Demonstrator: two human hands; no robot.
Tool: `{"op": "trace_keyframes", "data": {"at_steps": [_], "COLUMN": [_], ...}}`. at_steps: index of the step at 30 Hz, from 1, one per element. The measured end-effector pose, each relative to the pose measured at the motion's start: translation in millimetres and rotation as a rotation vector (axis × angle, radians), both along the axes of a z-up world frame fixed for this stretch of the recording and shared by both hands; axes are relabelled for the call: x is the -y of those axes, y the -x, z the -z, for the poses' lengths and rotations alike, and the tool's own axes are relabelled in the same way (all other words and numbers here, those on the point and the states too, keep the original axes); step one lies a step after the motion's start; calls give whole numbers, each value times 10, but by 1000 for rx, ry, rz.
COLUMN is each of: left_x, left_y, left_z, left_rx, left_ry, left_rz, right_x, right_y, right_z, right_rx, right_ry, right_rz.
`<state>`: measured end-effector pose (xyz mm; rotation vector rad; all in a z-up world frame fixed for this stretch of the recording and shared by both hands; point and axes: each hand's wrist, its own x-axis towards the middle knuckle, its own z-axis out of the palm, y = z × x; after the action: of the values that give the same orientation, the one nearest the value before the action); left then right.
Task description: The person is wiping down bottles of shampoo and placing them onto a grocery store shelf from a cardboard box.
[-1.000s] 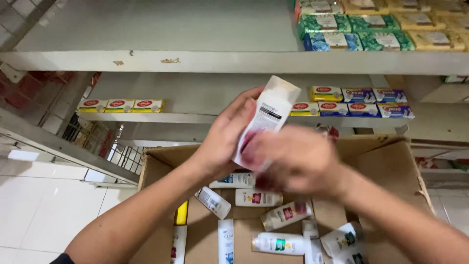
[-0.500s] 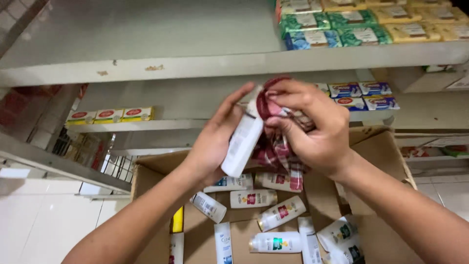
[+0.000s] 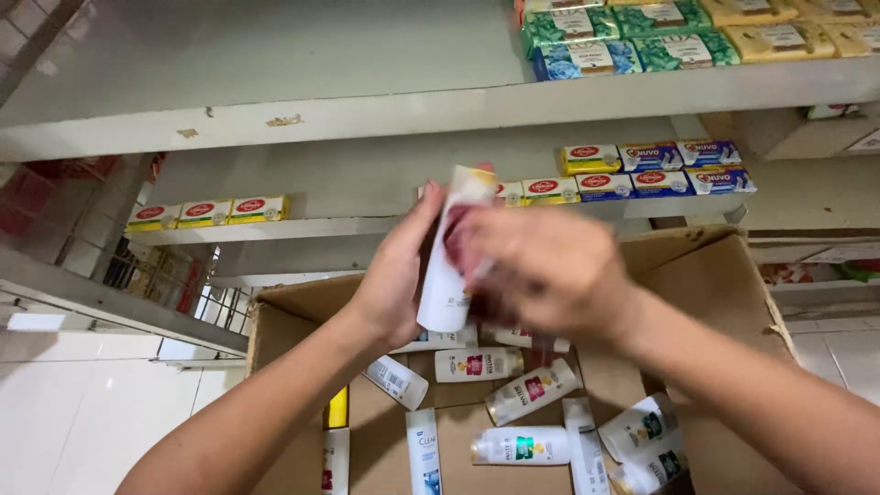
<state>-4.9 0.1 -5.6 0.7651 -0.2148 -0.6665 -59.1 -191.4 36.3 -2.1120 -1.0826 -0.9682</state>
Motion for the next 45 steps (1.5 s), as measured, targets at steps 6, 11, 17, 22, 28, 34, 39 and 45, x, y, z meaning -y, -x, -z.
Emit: {"op": "trace_keyframes", "data": {"at_steps": [6,11,17,22,28,34,39,45], "left_x": [-13,-12,-47,14,37,-31,12,139], "left_y": [-49,-13,-98,23,42,-24,49,195], "left_z": [-164,-208,-84,-60,-55,-93,-346,87], "left_rx": [119,-23,-56,-93,-133,13,20,24], "left_ry": [-122,43,121,141,0,86,57,-81], "left_rz": [-65,-22,-191,-307,-384,-272,-213,-213], "right_x": [-105,74,-14,-252,-256,-177,-189,-78], "right_y": [74,-102,0,73,105,97,80,-19], "right_z": [54,102,143,70,61,66,78,98], "right_rx": [-10,-79,-139,-136,-158,-103,-266,-492], "right_ry": [206,63,74,137,124,134,-36,-332], "right_rz": [-158,-41,-101,-138,-58,-147,-78,27]}}
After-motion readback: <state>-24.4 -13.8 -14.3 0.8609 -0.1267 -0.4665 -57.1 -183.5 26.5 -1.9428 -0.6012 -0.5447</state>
